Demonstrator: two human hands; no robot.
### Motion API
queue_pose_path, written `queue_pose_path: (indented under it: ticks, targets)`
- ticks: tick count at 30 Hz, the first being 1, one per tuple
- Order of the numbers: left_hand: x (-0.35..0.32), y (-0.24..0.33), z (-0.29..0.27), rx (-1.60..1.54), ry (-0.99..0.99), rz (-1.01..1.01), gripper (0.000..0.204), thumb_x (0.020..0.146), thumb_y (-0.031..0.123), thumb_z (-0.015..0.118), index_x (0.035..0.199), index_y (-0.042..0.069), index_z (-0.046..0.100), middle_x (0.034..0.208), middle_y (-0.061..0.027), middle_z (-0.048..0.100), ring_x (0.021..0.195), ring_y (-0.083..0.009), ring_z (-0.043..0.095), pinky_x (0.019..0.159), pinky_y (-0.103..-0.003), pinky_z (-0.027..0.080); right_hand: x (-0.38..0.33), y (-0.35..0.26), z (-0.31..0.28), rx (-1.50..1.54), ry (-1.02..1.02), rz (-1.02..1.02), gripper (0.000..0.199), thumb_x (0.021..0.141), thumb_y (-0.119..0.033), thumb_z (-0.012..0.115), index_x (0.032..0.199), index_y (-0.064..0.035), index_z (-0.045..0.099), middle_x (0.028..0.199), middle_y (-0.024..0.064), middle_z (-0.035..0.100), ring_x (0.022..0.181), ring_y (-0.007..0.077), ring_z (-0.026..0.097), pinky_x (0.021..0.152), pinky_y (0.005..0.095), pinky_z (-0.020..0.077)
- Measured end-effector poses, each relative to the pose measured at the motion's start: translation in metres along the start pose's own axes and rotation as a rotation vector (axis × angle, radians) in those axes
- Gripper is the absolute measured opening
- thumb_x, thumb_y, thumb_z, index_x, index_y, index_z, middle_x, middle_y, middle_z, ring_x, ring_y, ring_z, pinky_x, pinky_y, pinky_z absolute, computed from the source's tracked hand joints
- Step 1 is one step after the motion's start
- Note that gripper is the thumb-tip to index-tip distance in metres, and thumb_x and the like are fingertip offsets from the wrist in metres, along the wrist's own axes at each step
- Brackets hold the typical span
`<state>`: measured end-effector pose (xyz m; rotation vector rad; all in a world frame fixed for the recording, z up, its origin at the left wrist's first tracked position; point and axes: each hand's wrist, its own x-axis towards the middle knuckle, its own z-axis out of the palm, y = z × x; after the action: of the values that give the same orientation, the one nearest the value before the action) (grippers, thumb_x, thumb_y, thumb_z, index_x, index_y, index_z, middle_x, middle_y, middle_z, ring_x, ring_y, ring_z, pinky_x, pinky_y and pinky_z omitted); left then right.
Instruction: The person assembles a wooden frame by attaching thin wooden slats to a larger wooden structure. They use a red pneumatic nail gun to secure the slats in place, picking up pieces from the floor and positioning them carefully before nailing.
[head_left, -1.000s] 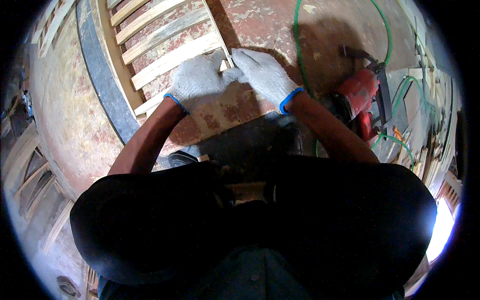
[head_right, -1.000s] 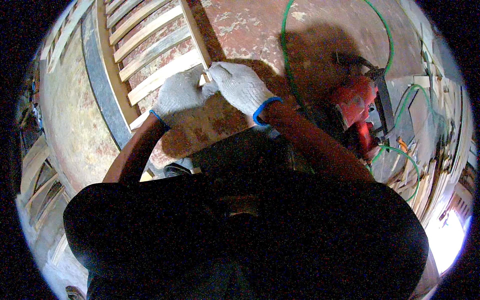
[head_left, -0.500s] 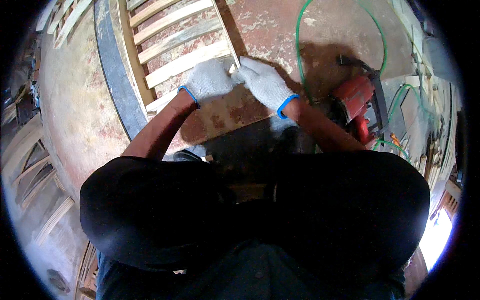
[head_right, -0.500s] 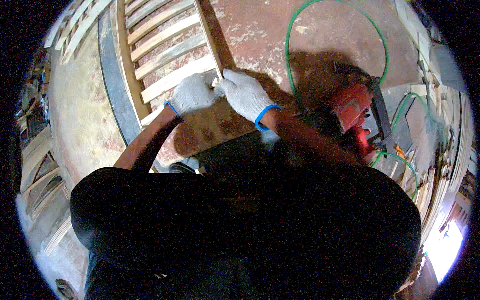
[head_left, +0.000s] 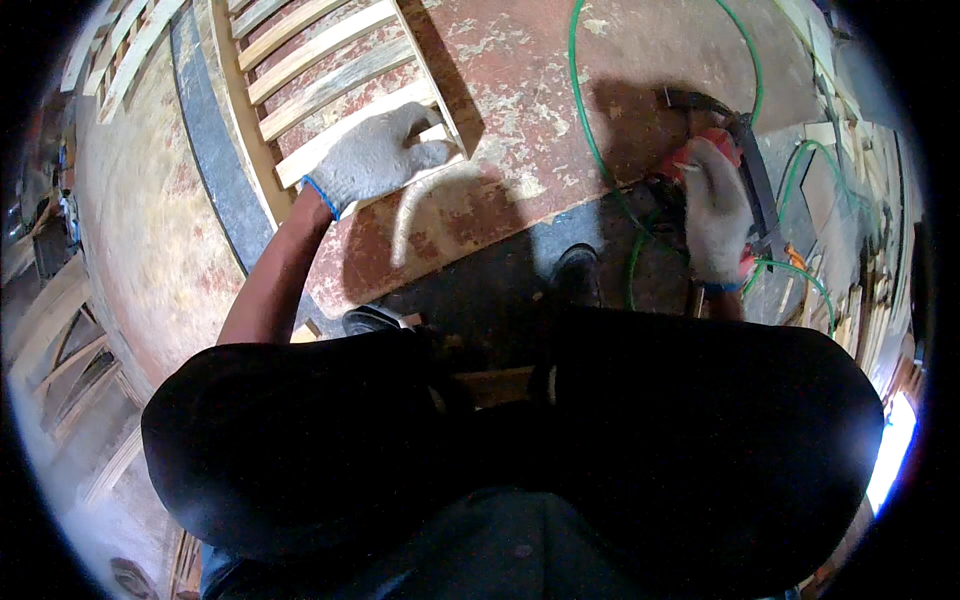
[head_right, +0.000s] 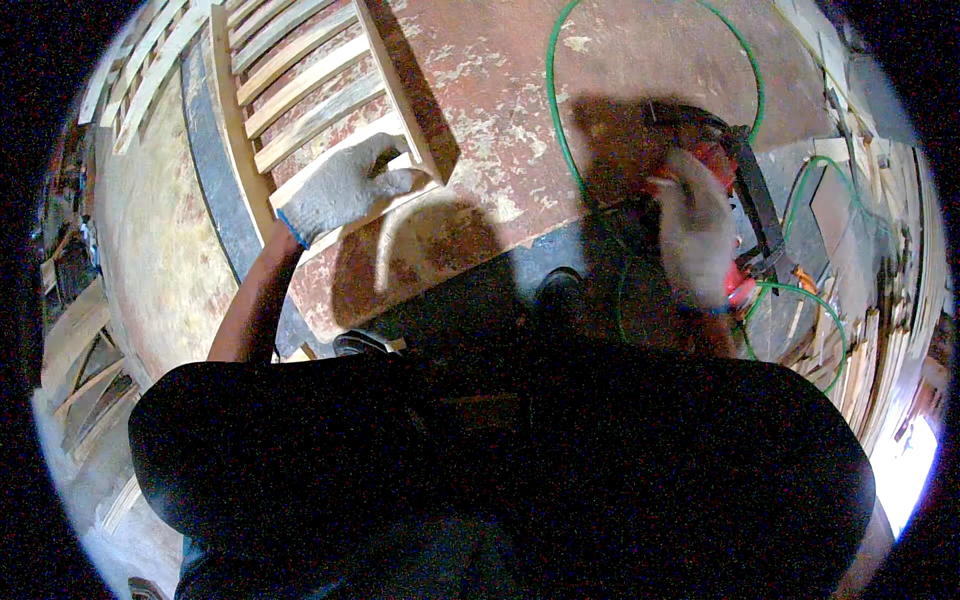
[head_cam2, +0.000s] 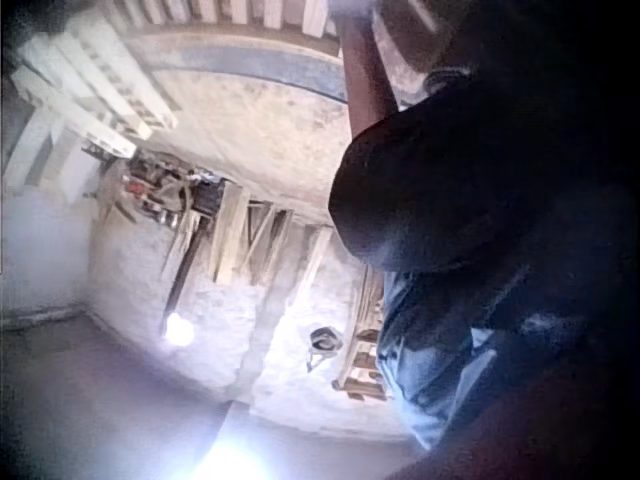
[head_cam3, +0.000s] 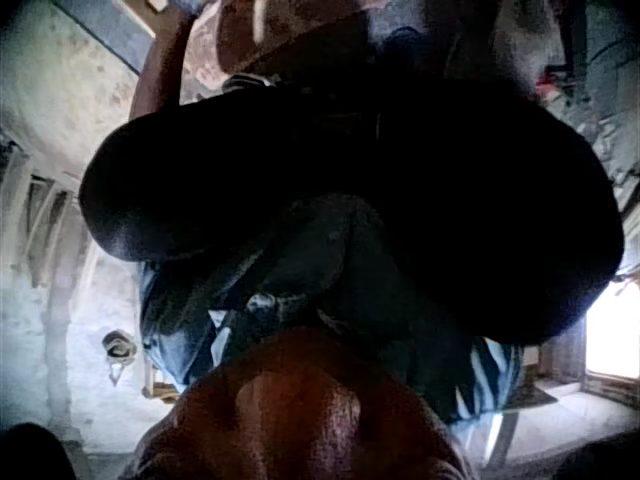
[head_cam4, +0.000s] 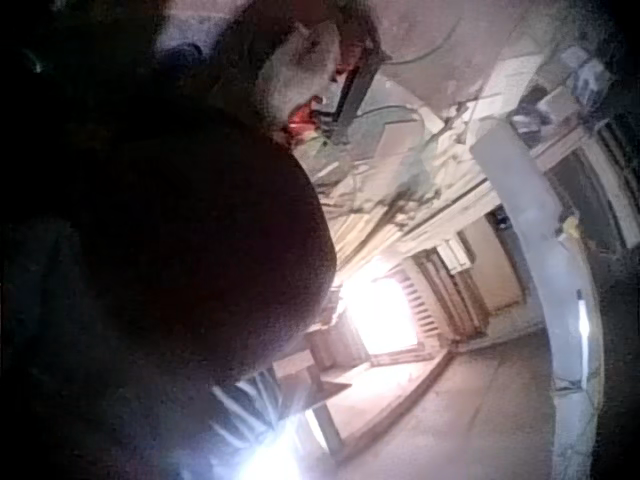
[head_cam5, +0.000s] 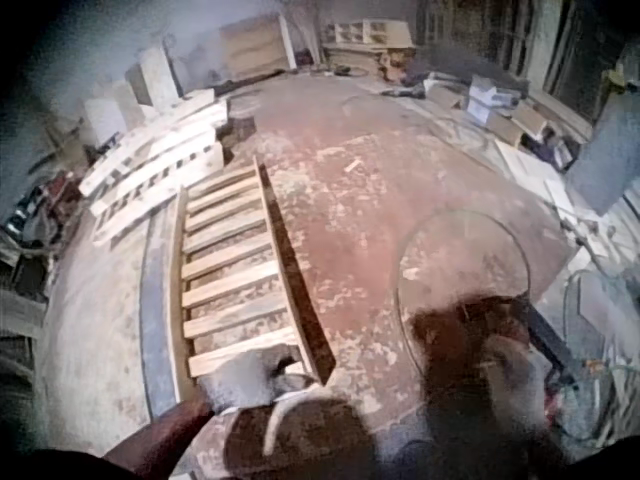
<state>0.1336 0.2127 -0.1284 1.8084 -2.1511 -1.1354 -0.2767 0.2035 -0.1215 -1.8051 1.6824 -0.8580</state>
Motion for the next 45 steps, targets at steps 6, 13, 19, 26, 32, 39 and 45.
queue_pose_path:
  ticks: [6,13,19,26,32,39,45]
  targets:
    - [0.004,0.009,0.02,0.091,0.049,-0.148,0.058,0.093,0.061,0.059,0.106,0.006,0.07,0.088,-0.0224,0.07,0.084,-0.0428,0.068,0.077,-0.05,0.052,-0.036,0.048,-0.04,-0.515,0.018,0.035,0.051,0.092,-0.019,0.068,0.138,-0.0026,0.056,0.135,0.0212,0.06,0.124,0.037,0.058,0.105,0.0436,0.0472]
    - [0.003,0.016,0.028,0.125,0.158,-0.176,0.058,0.094,0.064,0.054,0.094,0.009,0.069,0.081,-0.0206,0.069,0.079,-0.042,0.067,0.071,-0.05,0.052,-0.053,0.071,-0.038,-0.752,-0.027,-0.01,0.065,0.087,-0.017,0.068,0.146,-0.0058,0.044,0.129,0.0223,0.061,0.116,0.0452,0.059,0.096,0.049,0.0501]
    - [0.001,0.017,0.031,0.196,0.212,-0.139,0.054,0.096,0.062,0.053,0.096,0.01,0.068,0.084,-0.0207,0.07,0.082,-0.0419,0.068,0.072,-0.052,0.052,-0.035,0.082,-0.028,-0.541,-0.055,0.216,0.071,0.084,-0.005,0.061,0.151,-0.0044,0.037,0.138,0.0261,0.056,0.125,0.0457,0.055,0.101,0.0484,0.0477]
    - [-0.004,0.007,0.022,0.115,0.149,-0.064,0.066,0.092,0.068,0.054,0.115,0.008,0.067,0.103,-0.0216,0.072,0.096,-0.0426,0.068,0.084,-0.05,0.053,-0.01,0.073,-0.05,-0.513,-0.143,0.126,0.069,0.084,-0.011,0.066,0.15,-0.0096,0.043,0.13,0.0232,0.064,0.116,0.0432,0.063,0.092,0.0458,0.0519]
    - [-0.052,-0.034,-0.002,0.162,0.066,-0.171,0.066,0.093,0.058,0.063,0.133,0.005,0.057,0.121,-0.0211,0.068,0.108,-0.0358,0.068,0.094,-0.044,0.052,0.03,0.022,-0.115,-0.121,-0.226,0.281,0.043,0.085,-0.006,0.074,0.125,0.0032,0.06,0.109,0.0098,0.07,0.091,0.0212,0.068,0.085,0.0356,0.0564]
    - [-0.069,-0.043,0.015,0.253,0.155,-0.282,0.066,0.091,0.062,0.063,0.127,0.008,0.061,0.11,-0.0229,0.069,0.107,-0.04,0.067,0.089,-0.047,0.053,0.034,-0.046,-0.1,0.369,-0.457,0.459,0.047,0.087,-0.011,0.066,0.13,0.0025,0.053,0.083,0.0079,0.063,0.067,0.0186,0.06,0.065,0.0348,0.0524]
    - [-0.067,-0.023,0.012,0.182,0.166,-0.311,0.056,0.093,0.052,0.066,0.125,0.007,0.061,0.112,-0.0199,0.068,0.103,-0.0399,0.068,0.087,-0.047,0.053,0.034,-0.058,-0.064,0.5,-0.646,0.6,0.048,0.089,-0.015,0.062,0.131,0.002,0.049,0.069,0.0072,0.059,0.053,0.0174,0.055,0.053,0.0343,0.0501]
